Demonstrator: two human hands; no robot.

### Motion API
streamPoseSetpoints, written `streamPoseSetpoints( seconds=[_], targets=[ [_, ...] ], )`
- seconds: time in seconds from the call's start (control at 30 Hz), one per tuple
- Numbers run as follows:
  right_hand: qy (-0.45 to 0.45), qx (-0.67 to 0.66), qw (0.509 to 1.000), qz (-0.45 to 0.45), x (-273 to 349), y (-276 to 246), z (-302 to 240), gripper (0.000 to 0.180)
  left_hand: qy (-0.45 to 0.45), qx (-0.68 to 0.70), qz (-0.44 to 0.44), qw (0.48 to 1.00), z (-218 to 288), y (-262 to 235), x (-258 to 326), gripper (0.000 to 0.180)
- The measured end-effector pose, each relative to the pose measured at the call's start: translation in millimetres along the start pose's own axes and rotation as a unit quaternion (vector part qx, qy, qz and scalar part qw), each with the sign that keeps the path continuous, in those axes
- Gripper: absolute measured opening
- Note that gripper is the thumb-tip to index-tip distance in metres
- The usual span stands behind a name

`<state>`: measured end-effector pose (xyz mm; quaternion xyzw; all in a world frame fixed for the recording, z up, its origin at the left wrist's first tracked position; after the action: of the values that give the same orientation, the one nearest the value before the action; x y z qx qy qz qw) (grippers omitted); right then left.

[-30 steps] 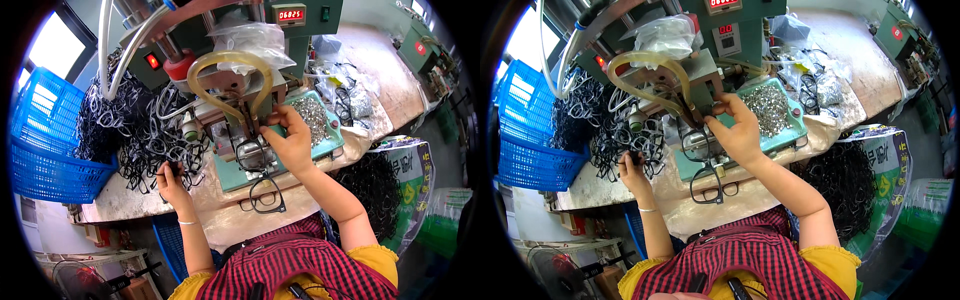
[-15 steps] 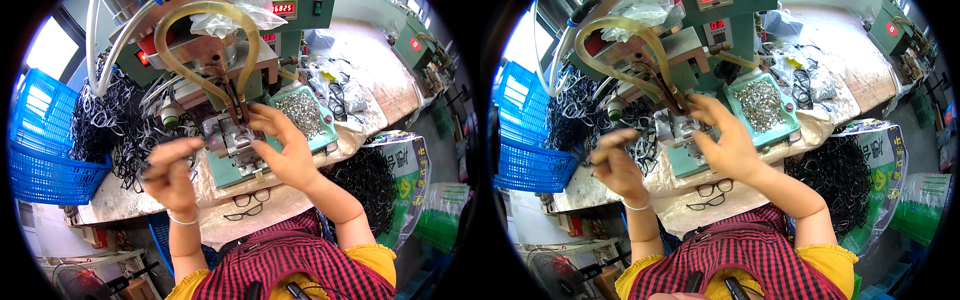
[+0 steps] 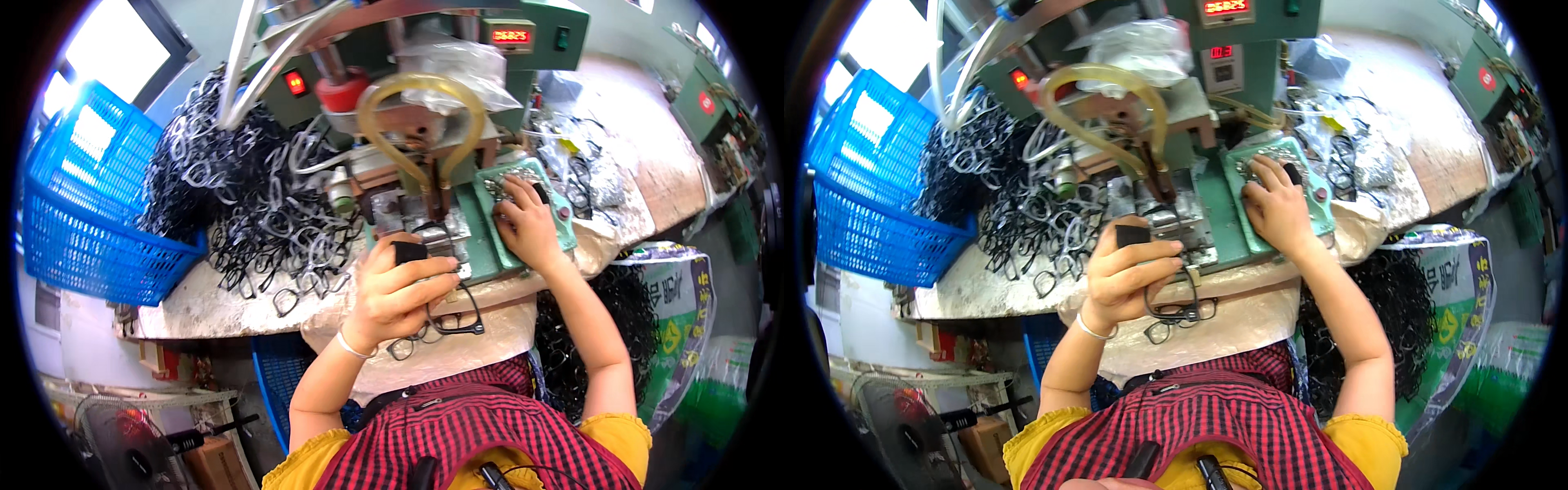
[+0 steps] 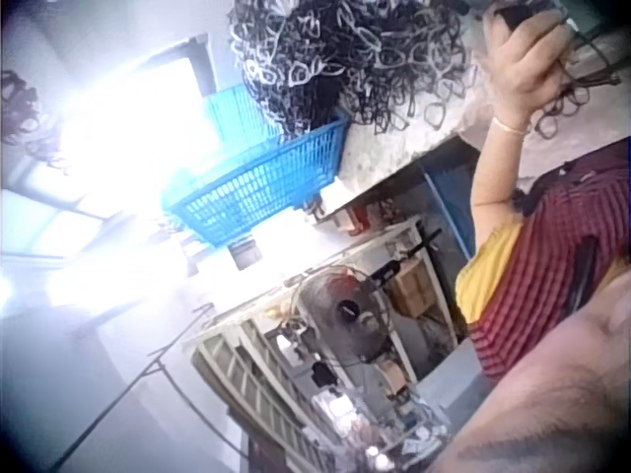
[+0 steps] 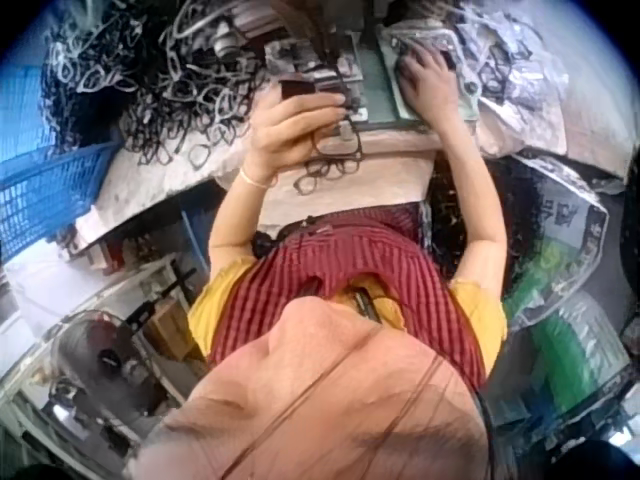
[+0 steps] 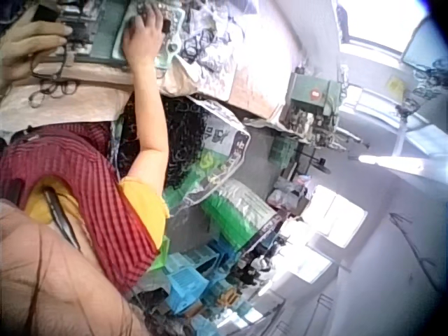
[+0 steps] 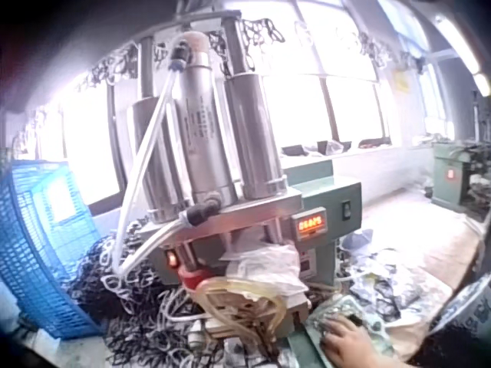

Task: The person repeatedly picks up eyeglass frames, places them into a press machine, and activates the press to secure components. Finished frames are set aside on the table. The process is repeated continuously with multiple frames.

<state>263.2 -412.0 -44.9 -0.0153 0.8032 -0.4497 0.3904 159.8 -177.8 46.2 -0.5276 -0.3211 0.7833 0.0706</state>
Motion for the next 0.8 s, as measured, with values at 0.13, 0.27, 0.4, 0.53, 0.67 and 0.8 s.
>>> streamPoseSetpoints(
  seconds=[0.13,0.27,0.4,0.53,0.67,0.8],
  targets=[
    [-0.015,0.037,0.999,0.024,-19,10,23,0.016,-0.067,-0.024,0.029,0.997,12,8,23,0.039],
    [0.156,-0.086,0.974,0.141,9,-6,33,0.015,-0.136,-0.122,0.105,0.978,44,-5,71,0.036],
    [0.28,-0.203,0.923,0.169,32,-19,33,0.012,-0.224,-0.267,0.261,0.9,41,-90,89,0.02],
    [0.25,-0.235,0.925,0.164,9,-15,15,0.012,-0.218,-0.422,0.214,0.853,-18,-145,47,0.013],
    [0.21,-0.234,0.937,0.15,-15,-10,-4,0.015,-0.217,-0.481,0.061,0.847,-136,-147,41,0.019],
    [0.248,-0.201,0.936,0.147,7,-9,9,0.014,-0.246,-0.483,-0.059,0.838,-213,-133,62,0.023]
  ],
)
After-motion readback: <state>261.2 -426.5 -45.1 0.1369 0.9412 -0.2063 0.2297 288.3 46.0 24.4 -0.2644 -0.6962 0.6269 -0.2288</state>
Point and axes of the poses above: each hand's wrist, its own x-axis away from the middle knuckle, its own y-axis out of the palm, z = x × y, the point moved 4 cm from there along -x, towards the middle knuckle, and after that the axes turned 2 degrees about -x, right-handed, at the moved point
